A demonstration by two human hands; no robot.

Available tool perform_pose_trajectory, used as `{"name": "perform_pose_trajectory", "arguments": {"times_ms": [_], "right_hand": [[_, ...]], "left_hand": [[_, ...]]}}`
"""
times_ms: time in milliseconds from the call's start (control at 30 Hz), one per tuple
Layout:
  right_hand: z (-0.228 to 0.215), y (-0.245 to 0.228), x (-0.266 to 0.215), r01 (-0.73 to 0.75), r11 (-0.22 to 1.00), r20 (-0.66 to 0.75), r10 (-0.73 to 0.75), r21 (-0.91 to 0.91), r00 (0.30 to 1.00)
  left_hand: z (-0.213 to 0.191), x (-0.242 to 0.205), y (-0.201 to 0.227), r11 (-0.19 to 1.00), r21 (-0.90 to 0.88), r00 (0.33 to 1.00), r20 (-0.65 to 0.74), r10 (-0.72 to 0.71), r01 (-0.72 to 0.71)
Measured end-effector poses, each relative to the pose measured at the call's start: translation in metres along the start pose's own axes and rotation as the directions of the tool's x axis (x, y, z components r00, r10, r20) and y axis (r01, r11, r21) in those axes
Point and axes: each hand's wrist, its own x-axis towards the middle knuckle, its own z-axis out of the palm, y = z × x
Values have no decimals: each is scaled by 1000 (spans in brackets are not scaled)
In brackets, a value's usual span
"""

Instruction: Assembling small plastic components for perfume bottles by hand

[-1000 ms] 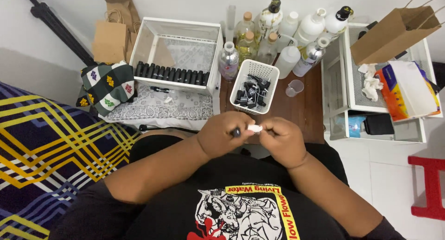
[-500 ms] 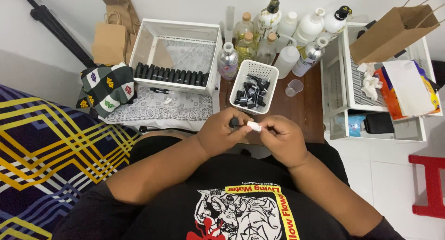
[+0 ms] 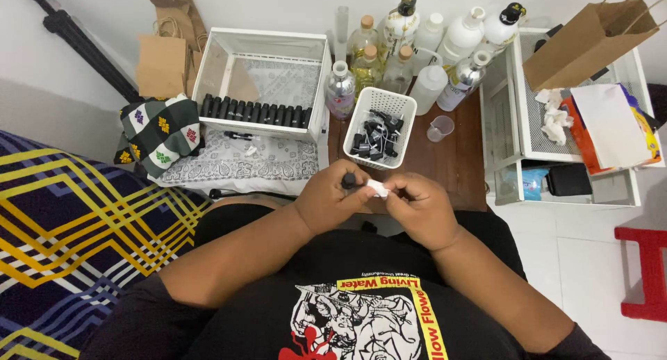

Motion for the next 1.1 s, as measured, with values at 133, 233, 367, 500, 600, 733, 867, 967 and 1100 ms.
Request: {"name": "perform_pose_trajectory", "arguments": {"times_ms": [133,233,367,500,600,733,867,967,1100], "right_hand": [[3,1,-2,106,993,5,-106,42,994],[3,-3,-3,154,987,-2,-155,-45,988],[3,-10,-2,172,985,52,-172,10,984],[0,-12,-2,218,976,114,-216,-12,970],[0,-22,0,193,978,140,-181,-77,973],[4,5,-5,29,999,170,-36,42,985],[13,43,-17,-363,794,250,271,488,929],[7,29,-12,-313,823,198,247,473,949],[-10,-1,5,115,993,68,-114,-9,991]], "left_hand": [[3,0,-2,989,-149,1000,-9,-3,1],[4,-4,-3,988,-152,1000,-6,12,-13],[2,-5,-1,977,-213,999,51,-15,26],[0,-7,-5,961,-269,996,78,-39,59],[-2,-5,-5,995,-56,992,90,89,-84],[-3,3,16,849,258,887,167,430,-460],[-14,11,46,643,322,718,252,649,-695],[-13,5,24,790,242,825,213,524,-564],[-2,-3,-13,993,94,993,84,-84,76]]}}
